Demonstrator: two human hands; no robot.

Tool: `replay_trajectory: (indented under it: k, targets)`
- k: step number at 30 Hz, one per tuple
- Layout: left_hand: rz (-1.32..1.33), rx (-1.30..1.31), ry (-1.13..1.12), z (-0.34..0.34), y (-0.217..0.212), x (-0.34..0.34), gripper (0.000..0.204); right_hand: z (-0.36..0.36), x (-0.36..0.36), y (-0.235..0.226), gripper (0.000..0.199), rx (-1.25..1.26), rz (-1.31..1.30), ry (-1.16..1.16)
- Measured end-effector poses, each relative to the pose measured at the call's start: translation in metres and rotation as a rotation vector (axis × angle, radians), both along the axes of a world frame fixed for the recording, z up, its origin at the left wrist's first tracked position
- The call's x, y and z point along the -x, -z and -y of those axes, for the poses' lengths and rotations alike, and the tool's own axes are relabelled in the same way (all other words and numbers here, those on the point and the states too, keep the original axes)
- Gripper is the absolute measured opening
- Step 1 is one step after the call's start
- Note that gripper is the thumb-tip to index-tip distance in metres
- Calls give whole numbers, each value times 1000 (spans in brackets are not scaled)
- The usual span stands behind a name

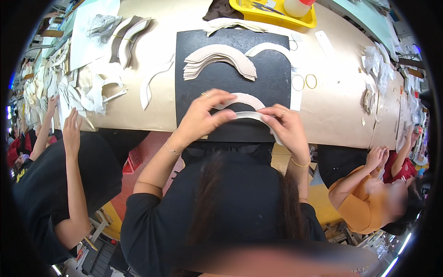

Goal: The person arranges and stacks curved white material pieces on a black cutting mat. She repeatedly picks up pieces, aligns them, and places them in a neat pile while occasionally using a rubber band to secure the stack.

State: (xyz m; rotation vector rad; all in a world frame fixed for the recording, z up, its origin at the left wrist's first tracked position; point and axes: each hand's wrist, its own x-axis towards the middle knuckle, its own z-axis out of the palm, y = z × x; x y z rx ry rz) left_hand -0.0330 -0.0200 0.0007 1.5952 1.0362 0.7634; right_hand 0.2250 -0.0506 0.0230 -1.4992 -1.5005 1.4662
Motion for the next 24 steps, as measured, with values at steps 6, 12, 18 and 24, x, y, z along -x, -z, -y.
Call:
replay_trajectory:
  k: [6,12,18,24]
  targets:
    - [-12,456,-71,-5,-4,-6,24,0,15,20,23,203,-117,230]
    - [-262,418,-72,-15,6,-5,27,-1,18,35,20,227,-45,360]
    - [-467,177,-44,-23,13,-9,27,-5,28,36,22,239,46,424]
    - [-546,98,-31,-22,16,-10,29,-8,26,35,25,240,142,372]
